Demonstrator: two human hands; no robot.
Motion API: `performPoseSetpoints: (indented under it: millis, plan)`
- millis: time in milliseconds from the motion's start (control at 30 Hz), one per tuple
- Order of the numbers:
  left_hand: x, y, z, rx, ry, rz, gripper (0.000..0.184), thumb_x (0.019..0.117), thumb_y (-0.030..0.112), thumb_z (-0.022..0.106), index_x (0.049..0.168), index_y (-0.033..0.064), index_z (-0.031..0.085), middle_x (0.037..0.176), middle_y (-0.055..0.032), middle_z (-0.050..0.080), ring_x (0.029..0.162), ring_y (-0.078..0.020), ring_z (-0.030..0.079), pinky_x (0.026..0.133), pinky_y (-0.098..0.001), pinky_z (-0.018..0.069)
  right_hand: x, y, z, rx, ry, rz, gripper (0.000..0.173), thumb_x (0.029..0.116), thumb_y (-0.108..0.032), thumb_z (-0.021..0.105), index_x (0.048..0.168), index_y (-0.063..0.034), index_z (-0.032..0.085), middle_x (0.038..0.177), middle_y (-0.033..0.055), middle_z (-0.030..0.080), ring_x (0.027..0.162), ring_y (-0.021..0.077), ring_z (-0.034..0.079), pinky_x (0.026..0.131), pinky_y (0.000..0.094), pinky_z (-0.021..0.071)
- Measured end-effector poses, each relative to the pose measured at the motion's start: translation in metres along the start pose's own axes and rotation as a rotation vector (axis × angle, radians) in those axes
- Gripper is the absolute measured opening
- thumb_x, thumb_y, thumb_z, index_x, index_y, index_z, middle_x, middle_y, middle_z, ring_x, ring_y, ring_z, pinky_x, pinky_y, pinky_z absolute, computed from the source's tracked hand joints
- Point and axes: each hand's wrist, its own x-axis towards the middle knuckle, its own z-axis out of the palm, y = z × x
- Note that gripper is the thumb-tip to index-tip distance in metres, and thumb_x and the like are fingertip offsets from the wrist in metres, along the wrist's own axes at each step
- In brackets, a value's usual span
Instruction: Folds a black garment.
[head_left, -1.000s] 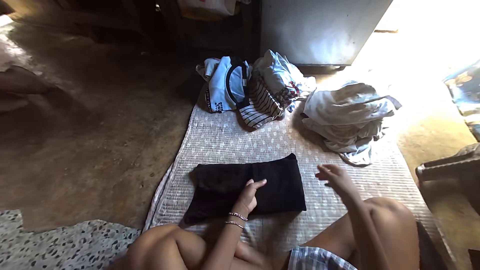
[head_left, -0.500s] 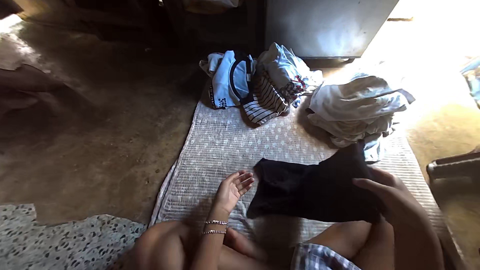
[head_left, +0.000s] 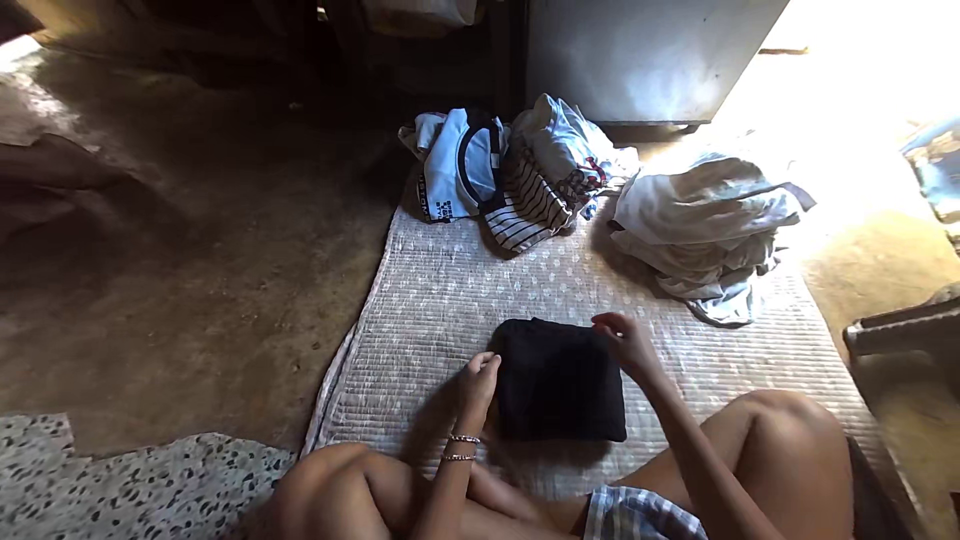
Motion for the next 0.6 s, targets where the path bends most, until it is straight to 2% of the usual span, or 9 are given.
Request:
performPoseSetpoints:
  millis: [100,233,333,433,467,500,533,567,600]
  plan:
    - [0.004,0.0,-0.003,-0.065,0.045,-0.046,0.031,0.1079,0.019,0.049,0.125,-0.0021,0.063,0.113,-0.0196,0.066,0.094,-0.0242,0.064,0.082,-0.0417,0.0526,0.031,-0.017,0.035,-0.124,-0.15,-0.129,0.032,0.1059,-0.009,0.049,0.128,0.007,0.065,0.126,0.0245,0.067,0.121,0.0327,0.064,0.108,0.0434,0.0462]
    - [0.014,-0.003,-0.007,-0.159,0.105,-0.073,0.028,0.1083,0.016,0.047,0.12,-0.0026,0.064,0.103,-0.0169,0.07,0.082,-0.0207,0.067,0.072,-0.0372,0.0548,0.07,-0.037,0.081,-0.282,-0.339,-0.062,0.04,0.1046,-0.022,0.058,0.132,0.0064,0.059,0.13,0.0275,0.061,0.127,0.0412,0.056,0.109,0.0554,0.0418]
    - [0.022,-0.008,-0.015,-0.298,0.094,-0.164,0.033,0.1098,0.018,0.042,0.119,-0.0028,0.065,0.1,-0.016,0.071,0.078,-0.0207,0.068,0.068,-0.0365,0.0539,0.073,-0.052,0.079,-0.223,-0.406,-0.011,0.036,0.1057,-0.02,0.056,0.126,0.0107,0.056,0.123,0.029,0.062,0.118,0.0381,0.06,0.102,0.052,0.0455]
    - [0.004,-0.001,-0.026,-0.389,0.071,-0.095,0.035,0.1084,0.019,0.038,0.116,-0.0049,0.063,0.098,-0.0164,0.073,0.076,-0.0187,0.069,0.064,-0.0315,0.0531,0.049,-0.069,0.022,0.088,-0.252,-0.103,0.026,0.1046,-0.013,0.056,0.114,0.0106,0.061,0.104,0.0206,0.064,0.093,0.0227,0.061,0.089,0.0392,0.0488]
    - [-0.021,0.02,-0.031,-0.361,0.077,-0.086,0.036,0.1084,0.015,0.036,0.121,-0.007,0.061,0.105,-0.0193,0.071,0.083,-0.0205,0.069,0.069,-0.0313,0.0539,0.037,-0.074,-0.009,0.189,-0.144,-0.133,0.021,0.1039,-0.012,0.056,0.11,0.0072,0.062,0.099,0.0154,0.065,0.088,0.0171,0.06,0.085,0.0361,0.0502]
    - [-0.05,0.053,-0.042,-0.359,0.006,-0.209,0.038,0.1111,0.013,0.03,0.136,-0.006,0.052,0.125,-0.0205,0.064,0.103,-0.0241,0.065,0.087,-0.0353,0.0509,0.024,-0.077,-0.046,0.221,-0.013,-0.162,0.018,0.1028,-0.014,0.057,0.11,-0.0002,0.065,0.097,0.0083,0.067,0.084,0.0115,0.062,0.08,0.0327,0.0533]
    - [-0.06,0.071,-0.051,-0.418,-0.049,-0.356,0.04,0.113,0.014,0.027,0.146,-0.0006,0.045,0.141,-0.0174,0.056,0.122,-0.0253,0.058,0.104,-0.0386,0.0433,0.009,-0.082,-0.091,0.161,0.136,-0.178,0.018,0.1024,-0.017,0.058,0.114,-0.0068,0.068,0.099,0.0046,0.069,0.083,0.009,0.063,0.075,0.0316,0.0544]
    - [-0.039,0.039,-0.038,-0.426,0.045,-0.203,0.035,0.11,0.014,0.034,0.129,-0.0051,0.057,0.12,-0.0204,0.067,0.1,-0.0254,0.066,0.082,-0.0369,0.0515,-0.004,-0.084,-0.144,0.028,0.271,-0.188,0.024,0.1027,-0.019,0.059,0.123,-0.0099,0.068,0.107,0.0063,0.069,0.089,0.0125,0.063,0.078,0.037,0.0537]
    - [-0.01,0.009,-0.029,-0.464,0.059,-0.123,0.034,0.1083,0.017,0.037,0.117,-0.0038,0.062,0.105,-0.017,0.072,0.085,-0.0209,0.069,0.07,-0.0324,0.0529,-0.011,-0.076,-0.204,-0.149,0.39,-0.229,0.024,0.1015,-0.022,0.06,0.123,-0.0135,0.068,0.113,0.0047,0.069,0.097,0.0133,0.065,0.083,0.0388,0.056]
